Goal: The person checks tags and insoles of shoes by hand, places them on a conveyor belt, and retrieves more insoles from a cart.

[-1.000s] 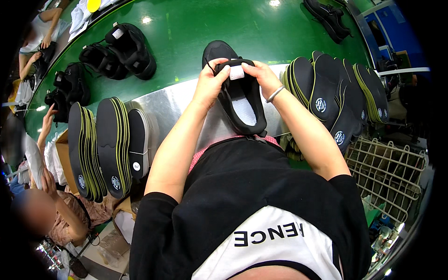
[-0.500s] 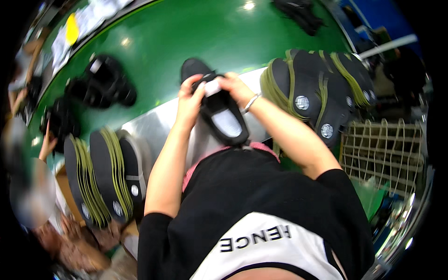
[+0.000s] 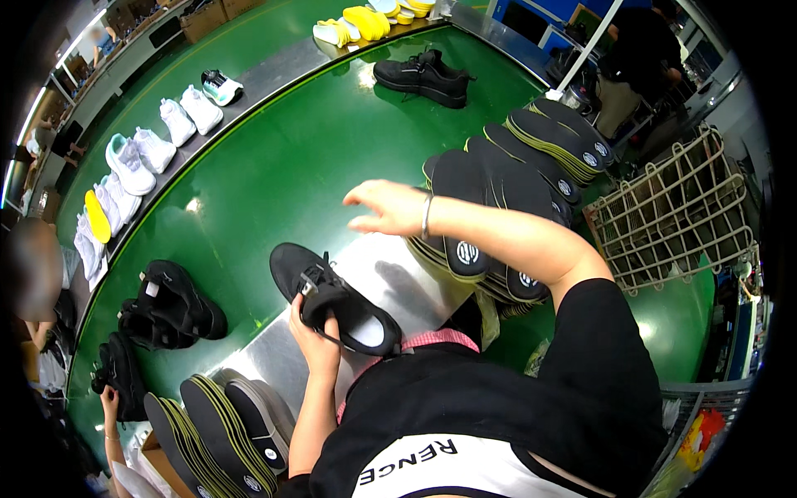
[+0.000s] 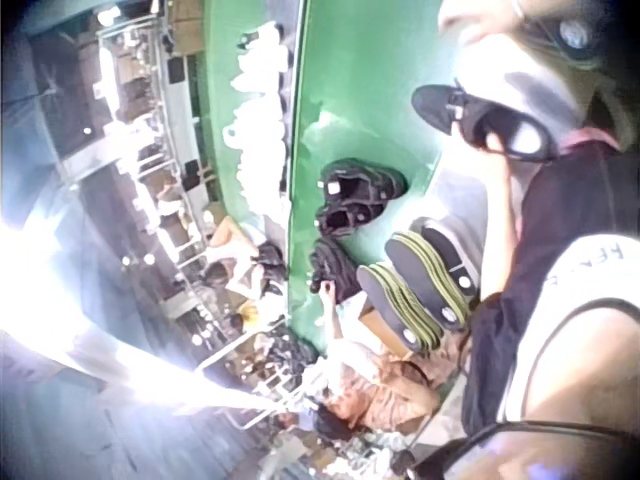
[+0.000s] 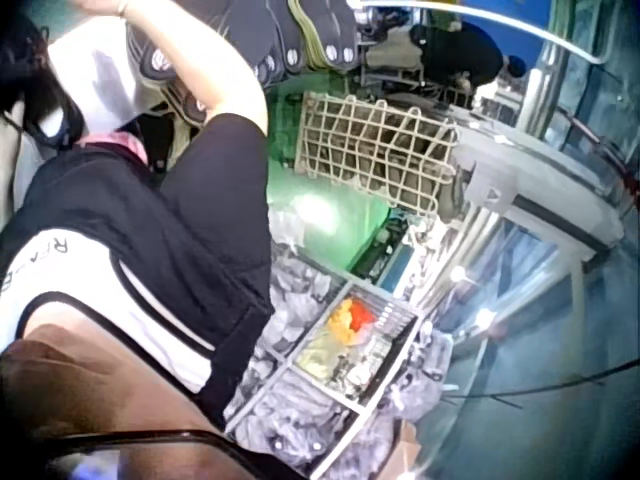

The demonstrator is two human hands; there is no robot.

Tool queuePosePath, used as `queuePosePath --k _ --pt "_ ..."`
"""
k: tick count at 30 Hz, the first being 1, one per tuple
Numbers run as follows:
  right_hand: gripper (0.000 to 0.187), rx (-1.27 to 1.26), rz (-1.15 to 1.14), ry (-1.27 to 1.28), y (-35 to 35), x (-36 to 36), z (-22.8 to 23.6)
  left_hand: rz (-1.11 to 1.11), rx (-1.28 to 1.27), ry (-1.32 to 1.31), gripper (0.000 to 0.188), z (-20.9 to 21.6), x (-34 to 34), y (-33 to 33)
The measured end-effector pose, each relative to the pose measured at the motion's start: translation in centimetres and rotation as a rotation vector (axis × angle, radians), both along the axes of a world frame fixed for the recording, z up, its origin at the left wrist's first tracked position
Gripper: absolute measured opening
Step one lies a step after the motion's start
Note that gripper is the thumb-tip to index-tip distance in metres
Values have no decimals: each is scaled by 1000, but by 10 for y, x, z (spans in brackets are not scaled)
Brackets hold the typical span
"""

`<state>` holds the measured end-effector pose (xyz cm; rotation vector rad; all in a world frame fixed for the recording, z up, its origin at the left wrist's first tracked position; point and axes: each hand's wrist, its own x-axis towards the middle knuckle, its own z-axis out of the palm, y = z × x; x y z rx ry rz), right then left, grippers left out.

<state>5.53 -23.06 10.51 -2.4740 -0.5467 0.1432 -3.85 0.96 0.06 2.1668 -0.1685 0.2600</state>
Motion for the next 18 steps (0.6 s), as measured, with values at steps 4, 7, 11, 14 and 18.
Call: queuePosePath --k 4,7,11,14,18 --pt "42 -129 -276 -105 -77 57 -24 16 -206 118 43 0 11 15" --pt "44 -210 -540 -83 -147 98 -48 72 -248 143 40 17 21 30" --pt "40 -426 -816 -116 -227 129 -79 279 -122 134 39 21 21 48" --pt "45 -547 -957 -161 -253 153 -85 398 -205 251 36 4 15 55" --pt "68 -620 -1065 -106 -293 178 -103 435 -235 256 37 0 20 50"
